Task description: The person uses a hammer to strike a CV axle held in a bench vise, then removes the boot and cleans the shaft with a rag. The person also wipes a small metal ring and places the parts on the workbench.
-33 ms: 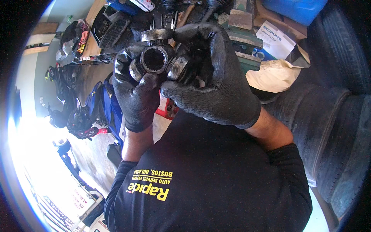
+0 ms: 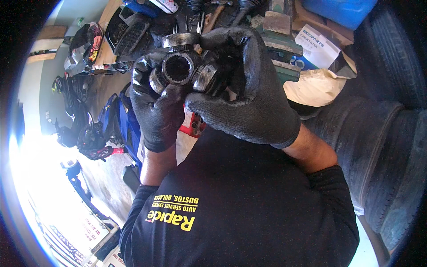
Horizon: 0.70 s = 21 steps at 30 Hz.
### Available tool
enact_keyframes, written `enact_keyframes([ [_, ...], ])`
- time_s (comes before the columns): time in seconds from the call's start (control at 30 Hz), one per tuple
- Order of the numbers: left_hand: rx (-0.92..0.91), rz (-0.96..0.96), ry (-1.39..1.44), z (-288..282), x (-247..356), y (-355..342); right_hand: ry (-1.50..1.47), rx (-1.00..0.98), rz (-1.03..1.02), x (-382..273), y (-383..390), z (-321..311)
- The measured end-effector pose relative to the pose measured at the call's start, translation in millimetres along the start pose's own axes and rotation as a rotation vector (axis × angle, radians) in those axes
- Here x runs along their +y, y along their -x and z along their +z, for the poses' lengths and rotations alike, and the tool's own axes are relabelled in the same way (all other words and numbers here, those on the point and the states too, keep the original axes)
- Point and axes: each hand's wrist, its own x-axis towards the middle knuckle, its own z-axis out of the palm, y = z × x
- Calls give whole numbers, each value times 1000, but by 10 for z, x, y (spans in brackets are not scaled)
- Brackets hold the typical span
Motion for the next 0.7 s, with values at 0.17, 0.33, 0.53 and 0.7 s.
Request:
enact_keyframes([
  [0.17,-17,-4,34,-13,-14,2,114,-51,-75,30,3,-48],
  [0.33,-5,-36,23,-16,9,9,119,-12,-83,30,-2,-16],
  [0.53,-45,-45,104,40,98,8,228,22,-186,74,-43,-22],
  [0.7,-14,-176,7,80,199,6,282,5,-238,110,-76,-27],
])
